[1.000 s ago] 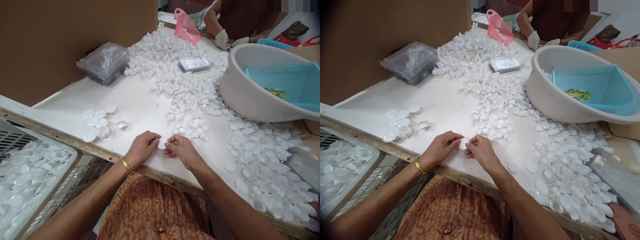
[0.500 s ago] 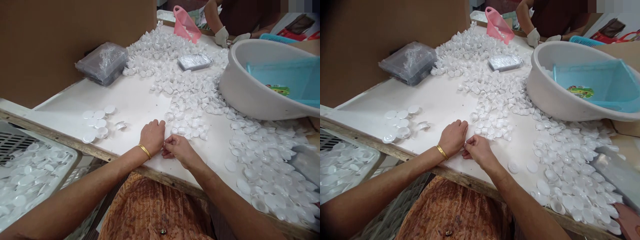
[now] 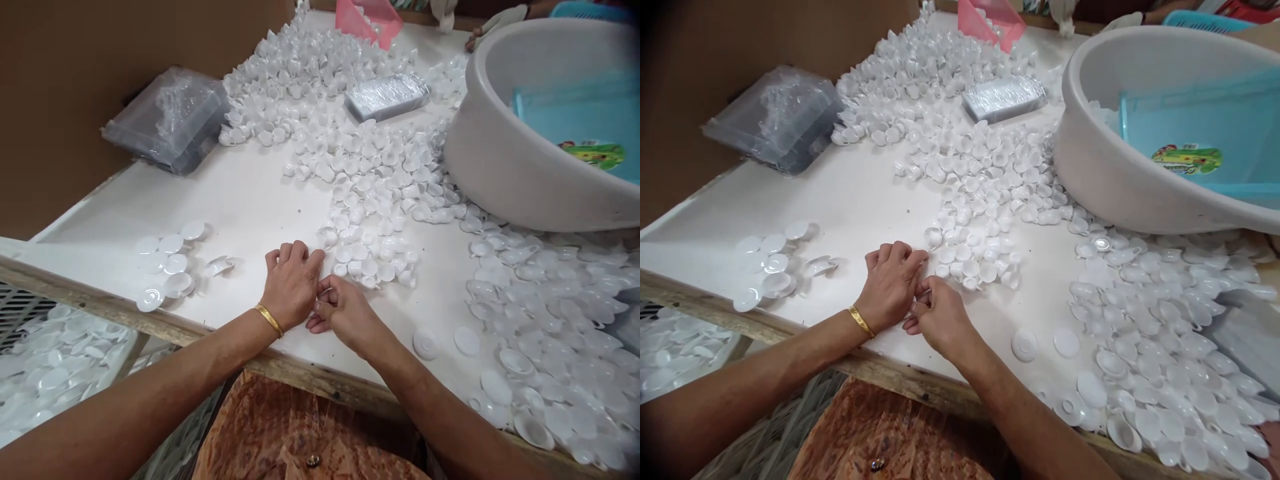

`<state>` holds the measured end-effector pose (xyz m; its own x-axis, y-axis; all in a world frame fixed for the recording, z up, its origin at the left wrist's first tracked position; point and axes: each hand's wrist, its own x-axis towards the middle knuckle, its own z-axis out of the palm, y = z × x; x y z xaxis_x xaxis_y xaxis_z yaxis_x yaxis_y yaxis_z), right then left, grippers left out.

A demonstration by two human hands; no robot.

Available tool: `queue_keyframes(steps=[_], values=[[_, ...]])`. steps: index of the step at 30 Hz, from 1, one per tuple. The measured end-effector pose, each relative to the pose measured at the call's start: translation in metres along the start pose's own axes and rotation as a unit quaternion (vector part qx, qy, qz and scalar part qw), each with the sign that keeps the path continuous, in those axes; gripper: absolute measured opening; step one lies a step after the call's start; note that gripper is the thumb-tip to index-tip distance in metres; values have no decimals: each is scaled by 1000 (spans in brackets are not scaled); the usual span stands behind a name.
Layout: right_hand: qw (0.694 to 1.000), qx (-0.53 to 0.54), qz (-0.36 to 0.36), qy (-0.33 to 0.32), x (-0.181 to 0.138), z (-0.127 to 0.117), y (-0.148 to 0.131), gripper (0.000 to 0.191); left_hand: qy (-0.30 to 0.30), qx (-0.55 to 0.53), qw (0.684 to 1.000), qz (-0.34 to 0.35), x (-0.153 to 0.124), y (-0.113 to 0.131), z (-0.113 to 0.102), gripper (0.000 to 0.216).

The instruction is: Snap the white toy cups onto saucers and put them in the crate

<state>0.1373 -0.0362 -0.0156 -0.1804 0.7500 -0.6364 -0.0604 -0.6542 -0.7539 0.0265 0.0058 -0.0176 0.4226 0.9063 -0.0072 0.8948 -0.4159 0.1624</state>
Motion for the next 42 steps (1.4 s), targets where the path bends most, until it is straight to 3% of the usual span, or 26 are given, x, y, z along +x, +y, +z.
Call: queue_keyframes(steps=[5, 7, 9, 11, 13, 15, 18, 21, 23, 27, 32, 35, 39, 42], values=[[999, -21, -25, 8, -3, 1, 5, 11, 20, -30, 999, -24, -3, 3, 2, 31], [995, -44, -92, 11, -7, 2, 10, 6, 23, -83, 996, -25, -6, 1, 0, 33], [973, -103, -204, 35, -12, 2, 15, 5, 33, -201, 978, -39, -10, -2, -6, 37], [915, -194, -340, 93, -18, 3, 18, 6, 43, -354, 932, -69, -17, -7, -17, 43], [827, -280, -464, 153, -24, 3, 18, 8, 39, -479, 872, -92, -26, -12, -31, 48], [740, -350, -544, 182, -27, 2, 19, 11, 24, -548, 830, -99, -36, -15, -42, 50], [646, -437, -593, 200, -29, 0, 21, 21, 4, -563, 820, -106, -50, -17, -51, 46], [596, -483, -605, 212, -28, -1, 23, 25, 6, -538, 837, -100, -58, -16, -51, 38], [593, -487, -603, 217, -28, -1, 24, 25, 19, -524, 847, -91, -61, -15, -49, 33], [616, -451, -601, 236, -26, 0, 24, 33, 35, -504, 860, -70, -63, -13, -49, 29], [643, -454, -569, 236, -25, 1, 23, 42, 9, -479, 878, -20, -67, -14, -50, 27], [698, -411, -547, 213, -25, 2, 22, 33, 23, -415, 910, 14, -69, -16, -45, 29], [797, -301, -512, 106, -26, 5, 19, 27, 21, -345, 937, 54, -72, -21, -42, 21], [834, -273, -476, 57, -31, 7, 15, 18, -9, -323, 945, 51, -75, -23, -45, 20]])
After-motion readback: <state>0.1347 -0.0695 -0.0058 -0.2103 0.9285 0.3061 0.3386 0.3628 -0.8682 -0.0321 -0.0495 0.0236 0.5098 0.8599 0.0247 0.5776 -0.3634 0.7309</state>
